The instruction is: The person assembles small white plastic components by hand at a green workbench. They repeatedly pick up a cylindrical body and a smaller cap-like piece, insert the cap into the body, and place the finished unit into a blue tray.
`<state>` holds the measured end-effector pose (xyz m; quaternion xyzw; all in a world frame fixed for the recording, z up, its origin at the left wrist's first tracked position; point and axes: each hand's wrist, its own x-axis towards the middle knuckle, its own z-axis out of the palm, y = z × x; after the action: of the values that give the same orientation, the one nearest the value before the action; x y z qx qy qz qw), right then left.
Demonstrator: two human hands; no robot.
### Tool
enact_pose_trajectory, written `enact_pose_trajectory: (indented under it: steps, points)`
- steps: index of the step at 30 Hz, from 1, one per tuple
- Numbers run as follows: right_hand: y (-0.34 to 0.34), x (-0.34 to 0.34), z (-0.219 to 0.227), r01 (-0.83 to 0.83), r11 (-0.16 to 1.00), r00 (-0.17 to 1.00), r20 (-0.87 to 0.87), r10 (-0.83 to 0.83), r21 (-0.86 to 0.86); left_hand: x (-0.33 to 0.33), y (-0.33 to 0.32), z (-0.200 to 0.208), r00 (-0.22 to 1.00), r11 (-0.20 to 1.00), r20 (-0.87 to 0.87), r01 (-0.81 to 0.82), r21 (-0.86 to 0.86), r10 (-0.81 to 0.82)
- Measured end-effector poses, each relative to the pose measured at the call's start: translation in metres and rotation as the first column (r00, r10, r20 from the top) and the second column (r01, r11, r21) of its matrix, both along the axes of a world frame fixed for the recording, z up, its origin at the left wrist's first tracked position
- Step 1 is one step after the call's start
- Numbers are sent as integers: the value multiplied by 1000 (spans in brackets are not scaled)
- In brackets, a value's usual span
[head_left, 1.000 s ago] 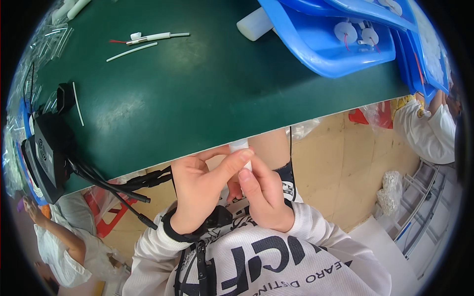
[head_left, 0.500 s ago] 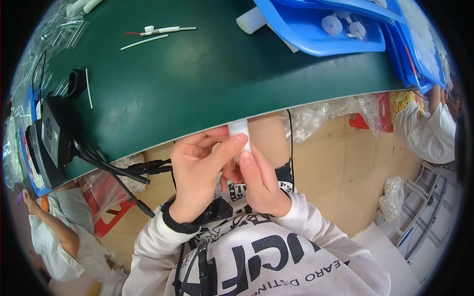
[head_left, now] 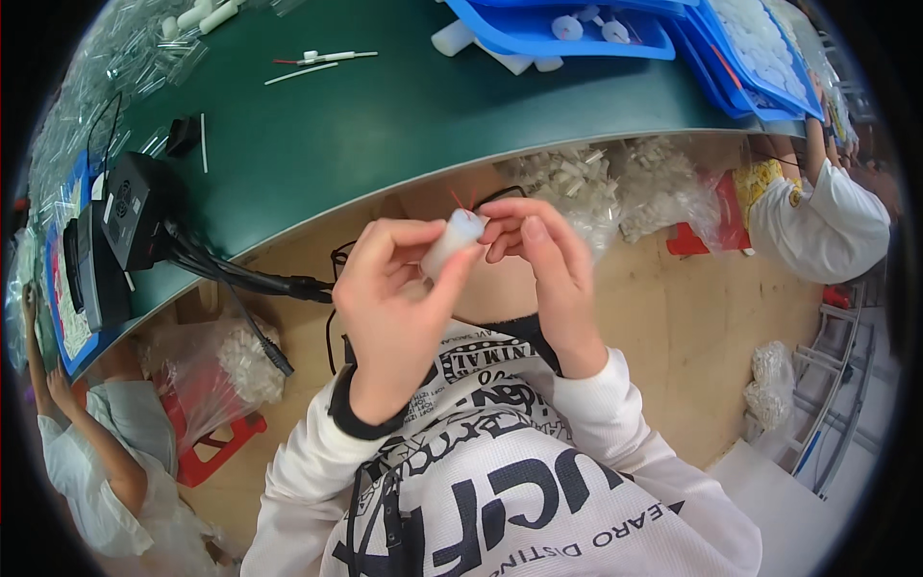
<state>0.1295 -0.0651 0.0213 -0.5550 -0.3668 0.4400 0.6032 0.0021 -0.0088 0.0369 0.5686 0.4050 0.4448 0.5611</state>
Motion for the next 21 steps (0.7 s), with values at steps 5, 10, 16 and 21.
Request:
enact_pose_trajectory:
  steps: [5, 10, 16, 21]
  points:
    - [-16, -13, 40, 98, 990, 991, -100, -88, 100, -13, -11, 18, 972, 848, -236, 138, 512, -16]
    - [-27, -3, 47, 10, 969, 991, 128, -43, 248, -16, -13, 30, 979, 712, -200, 118, 693, 32]
    - [-29, -12, 43, 81, 965, 993, -105, -56, 249, -21, -3, 28, 961, 502, -275, 246, 829, -17]
    - [-34, -14, 46, 127, 977, 977, -190, -93, 173, -22, 2, 33, 943, 553, -325, 310, 774, -74]
